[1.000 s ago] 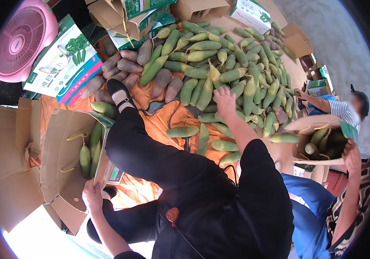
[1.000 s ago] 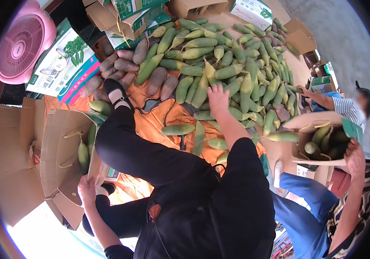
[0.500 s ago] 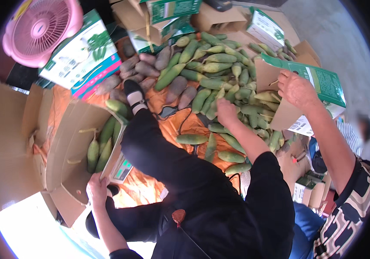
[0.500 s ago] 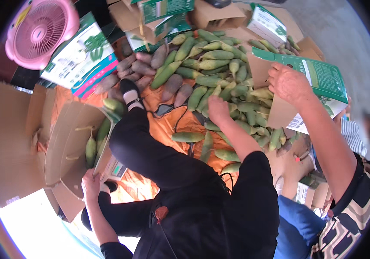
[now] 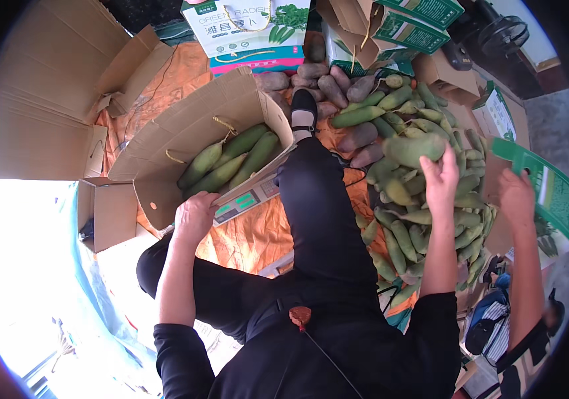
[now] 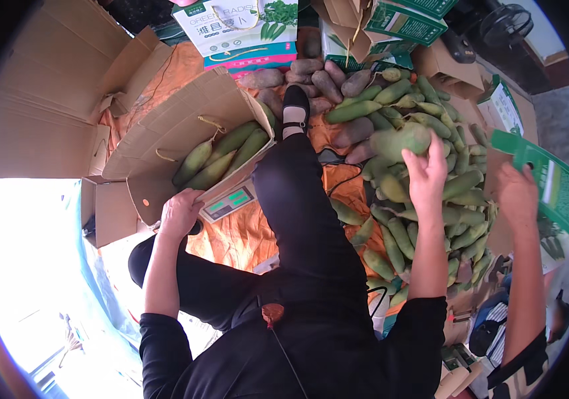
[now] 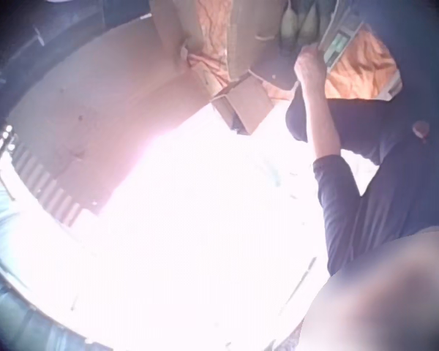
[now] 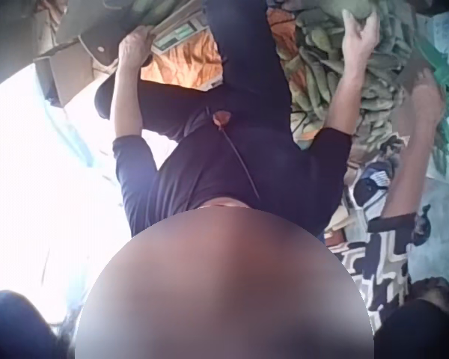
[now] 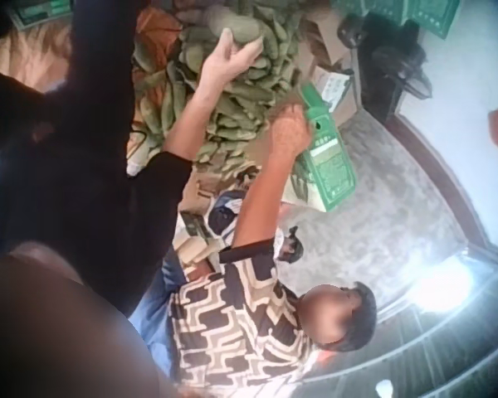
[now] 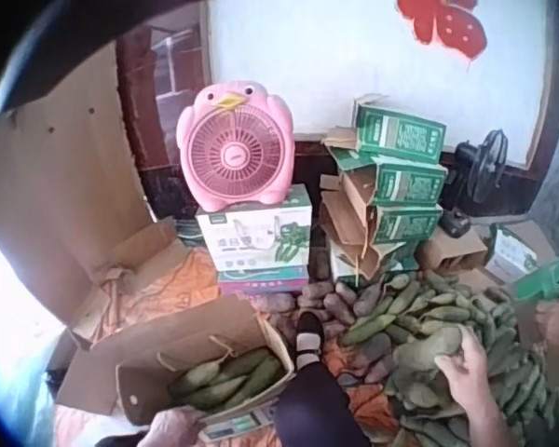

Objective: Sorting and packing cucumbers into cardboard boxes and weighing them.

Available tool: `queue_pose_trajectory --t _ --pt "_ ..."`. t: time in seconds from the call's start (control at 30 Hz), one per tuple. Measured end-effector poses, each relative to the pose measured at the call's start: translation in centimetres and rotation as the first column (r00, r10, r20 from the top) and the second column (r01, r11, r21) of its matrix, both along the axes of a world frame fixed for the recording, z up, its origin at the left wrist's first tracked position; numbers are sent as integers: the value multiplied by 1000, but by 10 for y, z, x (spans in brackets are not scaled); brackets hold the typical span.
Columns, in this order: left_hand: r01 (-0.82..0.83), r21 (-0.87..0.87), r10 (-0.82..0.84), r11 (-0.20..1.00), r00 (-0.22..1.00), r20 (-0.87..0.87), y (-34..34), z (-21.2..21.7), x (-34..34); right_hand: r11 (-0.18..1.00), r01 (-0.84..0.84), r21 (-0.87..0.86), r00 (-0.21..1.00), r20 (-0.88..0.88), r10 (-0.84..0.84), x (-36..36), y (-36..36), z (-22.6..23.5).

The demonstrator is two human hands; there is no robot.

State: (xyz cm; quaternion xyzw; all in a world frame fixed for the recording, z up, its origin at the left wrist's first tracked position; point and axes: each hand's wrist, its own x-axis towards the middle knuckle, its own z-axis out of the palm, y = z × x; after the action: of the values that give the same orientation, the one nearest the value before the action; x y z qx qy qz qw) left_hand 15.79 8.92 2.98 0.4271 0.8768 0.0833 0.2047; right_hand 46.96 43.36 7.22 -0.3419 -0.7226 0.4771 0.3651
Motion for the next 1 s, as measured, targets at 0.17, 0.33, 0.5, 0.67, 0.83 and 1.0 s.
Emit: queue_pose_trajectory --t 0.17,0.33,0.5,0.67,0.83,1.0 --pt "28 -14 -28 1000 1000 -2 5 2 0 984 -161 76 916 -361 177 -66 -19 87" --pt "7 -44 -8 999 1000 -19 0 1 0 893 -446 -56 739 -586 332 -153 -58 105" --pt "32 -33 -33 999 999 -22 3 -3 1 815 -544 -198 761 -526 380 -225 -117 52" --pt "72 25 -72 997 997 -17 6 -3 0 980 -200 1 972 -126 199 -247 -128 1" --pt "52 53 -54 997 998 33 2 -4 -2 946 -311 -88 940 -178 292 -192 -78 24" --pt "42 10 -42 999 999 20 5 -5 -2 999 10 -40 993 119 -5 -107 -26 -51"
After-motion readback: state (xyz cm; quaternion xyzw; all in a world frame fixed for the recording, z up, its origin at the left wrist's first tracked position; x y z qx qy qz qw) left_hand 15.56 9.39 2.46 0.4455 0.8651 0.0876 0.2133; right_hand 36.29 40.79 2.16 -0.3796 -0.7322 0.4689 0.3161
